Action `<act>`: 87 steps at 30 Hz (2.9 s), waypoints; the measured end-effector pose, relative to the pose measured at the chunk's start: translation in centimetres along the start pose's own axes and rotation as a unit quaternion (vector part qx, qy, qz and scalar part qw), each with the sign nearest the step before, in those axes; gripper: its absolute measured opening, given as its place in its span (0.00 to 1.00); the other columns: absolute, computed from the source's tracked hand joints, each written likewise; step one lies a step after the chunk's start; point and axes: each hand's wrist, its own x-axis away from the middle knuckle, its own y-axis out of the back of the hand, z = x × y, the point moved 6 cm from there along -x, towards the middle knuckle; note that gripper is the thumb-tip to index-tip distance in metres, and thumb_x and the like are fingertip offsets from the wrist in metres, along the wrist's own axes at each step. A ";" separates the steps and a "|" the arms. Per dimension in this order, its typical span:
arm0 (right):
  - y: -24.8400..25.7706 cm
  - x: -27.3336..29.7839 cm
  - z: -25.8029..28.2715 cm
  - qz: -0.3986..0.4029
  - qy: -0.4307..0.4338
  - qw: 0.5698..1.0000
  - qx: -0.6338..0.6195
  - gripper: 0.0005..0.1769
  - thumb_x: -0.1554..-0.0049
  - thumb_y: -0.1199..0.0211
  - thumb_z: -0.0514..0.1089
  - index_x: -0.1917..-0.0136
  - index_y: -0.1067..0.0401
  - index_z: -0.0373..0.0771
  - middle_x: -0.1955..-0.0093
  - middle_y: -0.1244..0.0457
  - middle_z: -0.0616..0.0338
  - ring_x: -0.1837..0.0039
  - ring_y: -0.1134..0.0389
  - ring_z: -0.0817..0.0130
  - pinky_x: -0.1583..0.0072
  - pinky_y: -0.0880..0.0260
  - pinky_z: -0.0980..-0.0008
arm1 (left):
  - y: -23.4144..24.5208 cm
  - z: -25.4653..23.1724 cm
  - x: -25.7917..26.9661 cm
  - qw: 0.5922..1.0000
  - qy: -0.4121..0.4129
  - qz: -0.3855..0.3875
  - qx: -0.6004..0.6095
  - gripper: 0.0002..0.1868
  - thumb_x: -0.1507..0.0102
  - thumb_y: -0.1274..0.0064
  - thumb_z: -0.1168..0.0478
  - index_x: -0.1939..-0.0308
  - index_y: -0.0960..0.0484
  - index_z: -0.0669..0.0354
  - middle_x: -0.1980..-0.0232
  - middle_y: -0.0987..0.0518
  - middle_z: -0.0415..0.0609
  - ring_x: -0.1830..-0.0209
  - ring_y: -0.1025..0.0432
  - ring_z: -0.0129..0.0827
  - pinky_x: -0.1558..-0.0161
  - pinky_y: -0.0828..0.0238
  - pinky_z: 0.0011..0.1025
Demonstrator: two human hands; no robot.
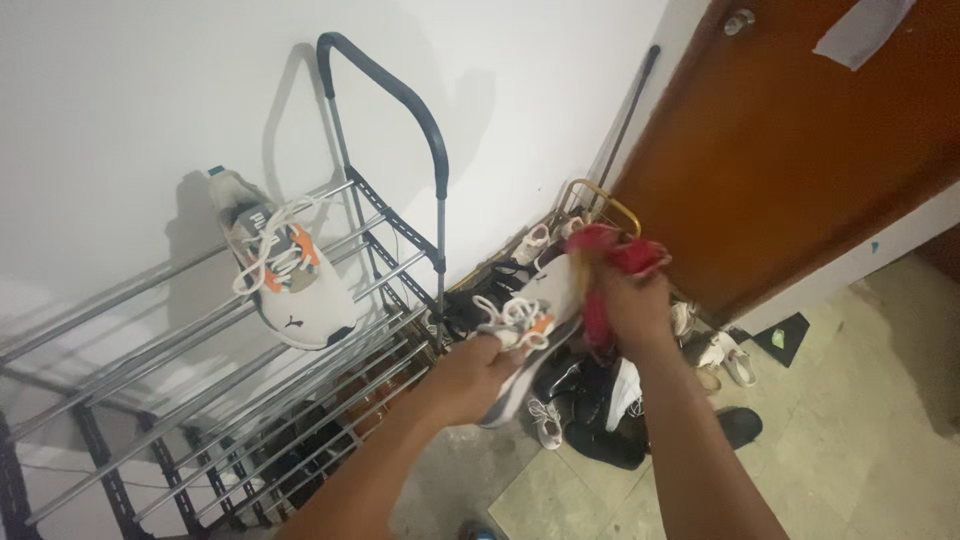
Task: The person wipes a pair of white sneakers with a red cloth and then ties the laces on both shoes. The shoes are placed on a metal shoe rack.
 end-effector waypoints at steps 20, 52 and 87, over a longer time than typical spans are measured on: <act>-5.2 0.5 -3.2 0.073 0.017 0.975 -0.209 0.21 0.41 0.35 0.47 0.36 0.31 0.41 0.44 0.34 0.58 0.47 0.30 0.68 0.48 0.26 0.65 | 1.8 8.3 4.7 0.991 0.017 -0.094 -0.094 0.26 0.31 0.58 0.43 0.64 0.19 0.63 0.61 0.19 0.59 0.57 0.23 0.53 0.51 0.30 0.49; -21.6 6.4 6.2 0.435 0.183 0.797 0.377 0.31 0.42 0.41 0.64 0.34 0.26 0.44 0.39 0.30 0.49 0.36 0.28 0.55 0.34 0.30 0.53 | 6.7 7.0 13.6 0.975 -0.047 -0.156 -0.151 0.19 0.32 0.51 0.51 0.53 0.19 0.65 0.51 0.21 0.61 0.49 0.26 0.56 0.49 0.31 0.52; -36.1 21.5 5.6 0.349 0.302 0.859 0.221 0.27 0.41 0.38 0.60 0.41 0.24 0.35 0.45 0.30 0.46 0.53 0.24 0.58 0.48 0.26 0.61 | 23.6 24.9 20.5 0.793 -0.011 -0.556 0.250 0.20 0.32 0.52 0.66 0.36 0.24 0.56 0.40 0.22 0.51 0.51 0.22 0.37 0.52 0.22 0.32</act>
